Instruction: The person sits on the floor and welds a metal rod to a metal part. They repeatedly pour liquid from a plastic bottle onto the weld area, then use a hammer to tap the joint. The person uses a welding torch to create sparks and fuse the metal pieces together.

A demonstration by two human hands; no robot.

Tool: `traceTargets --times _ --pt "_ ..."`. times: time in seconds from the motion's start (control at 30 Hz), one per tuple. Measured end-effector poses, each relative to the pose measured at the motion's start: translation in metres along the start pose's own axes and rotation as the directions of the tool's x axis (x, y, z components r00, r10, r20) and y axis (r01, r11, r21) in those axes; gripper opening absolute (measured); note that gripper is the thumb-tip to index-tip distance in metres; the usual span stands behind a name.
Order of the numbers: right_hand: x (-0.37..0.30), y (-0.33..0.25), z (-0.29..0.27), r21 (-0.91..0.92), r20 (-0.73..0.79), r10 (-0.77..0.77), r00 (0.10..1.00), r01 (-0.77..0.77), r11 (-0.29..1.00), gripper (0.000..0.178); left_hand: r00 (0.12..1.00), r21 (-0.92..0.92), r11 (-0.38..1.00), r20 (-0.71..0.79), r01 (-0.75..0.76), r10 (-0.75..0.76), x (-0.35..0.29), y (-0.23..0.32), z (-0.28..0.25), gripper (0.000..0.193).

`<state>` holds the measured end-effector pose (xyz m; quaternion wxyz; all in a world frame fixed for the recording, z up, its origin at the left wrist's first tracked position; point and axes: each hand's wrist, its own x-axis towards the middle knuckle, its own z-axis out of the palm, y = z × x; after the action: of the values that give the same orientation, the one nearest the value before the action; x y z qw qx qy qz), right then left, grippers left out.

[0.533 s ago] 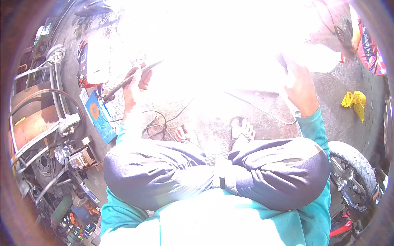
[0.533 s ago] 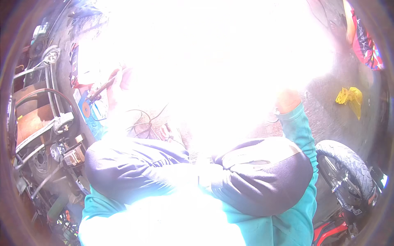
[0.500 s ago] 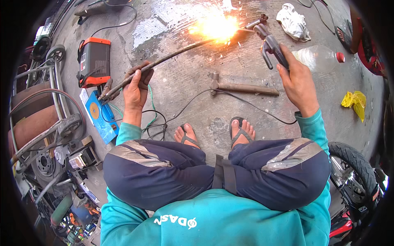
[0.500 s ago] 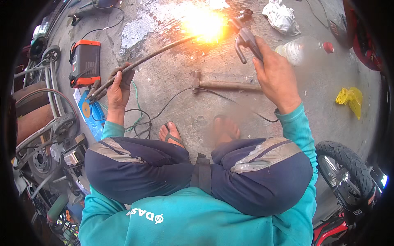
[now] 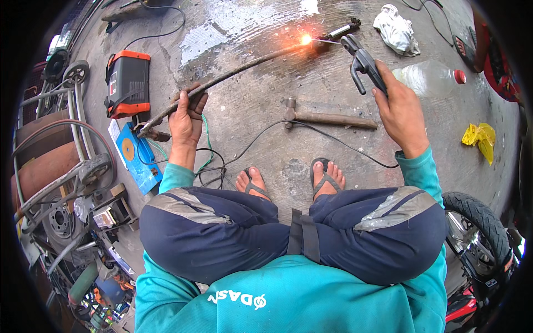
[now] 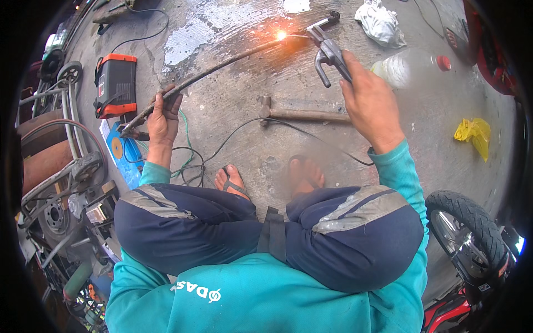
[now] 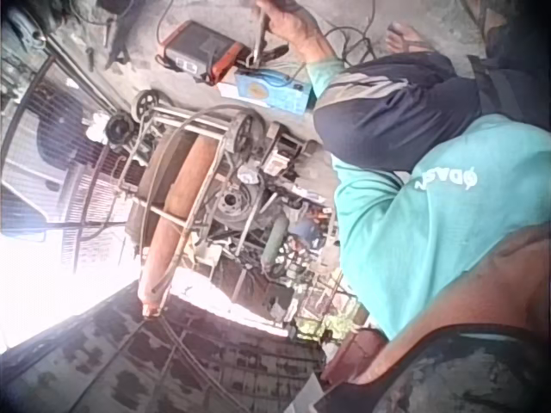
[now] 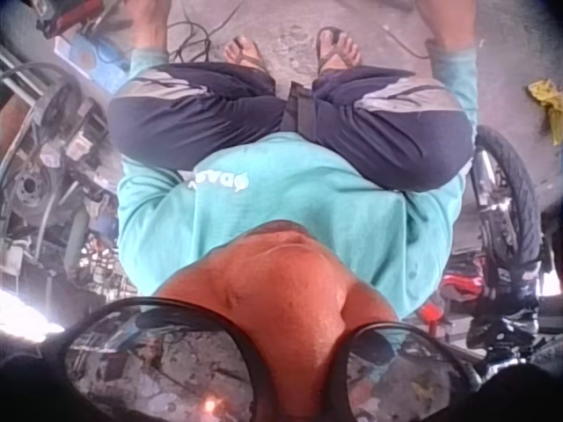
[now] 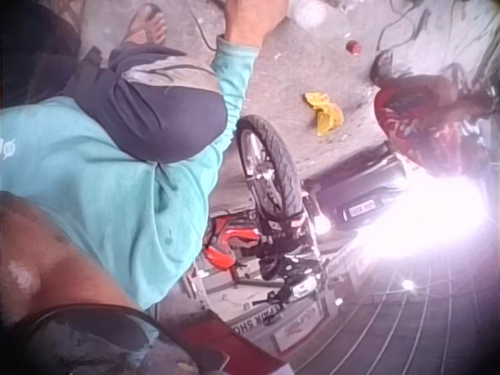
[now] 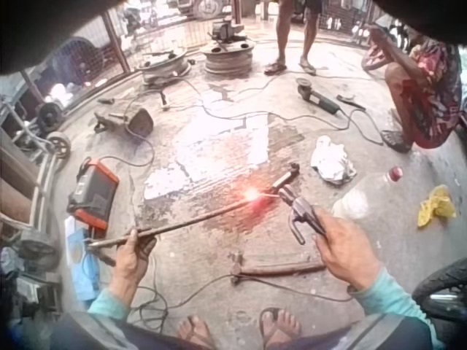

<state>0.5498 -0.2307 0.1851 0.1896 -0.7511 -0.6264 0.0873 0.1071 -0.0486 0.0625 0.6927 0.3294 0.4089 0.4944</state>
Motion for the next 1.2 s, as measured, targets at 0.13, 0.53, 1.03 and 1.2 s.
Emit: traceTargets --times 0.13,0.53,1.03,1.2 --pt "0.003 -0.004 -0.001 -0.011 0.05 0.045 0.998 -0.044 0.999 0.052 1.0 -0.016 1.0 -0.005 0.004 -0.005 0.0 -0.001 -0.001 0.026" --pt "0.008 0.0 0.005 -0.017 0.061 0.049 0.997 -0.048 0.999 0.052 0.999 -0.016 0.999 -0.012 0.031 -0.031 -0.002 0.0 -0.001 0.022" --pt "0.009 0.001 0.005 -0.035 0.094 0.046 0.995 -0.043 0.998 0.054 1.0 -0.043 0.999 0.013 0.028 -0.027 -0.001 -0.001 -0.006 0.015" --pt "0.01 0.003 0.004 -0.014 0.077 0.019 0.997 -0.018 1.0 0.053 0.999 -0.048 0.999 0.035 0.027 -0.025 -0.001 -0.001 -0.006 0.015"
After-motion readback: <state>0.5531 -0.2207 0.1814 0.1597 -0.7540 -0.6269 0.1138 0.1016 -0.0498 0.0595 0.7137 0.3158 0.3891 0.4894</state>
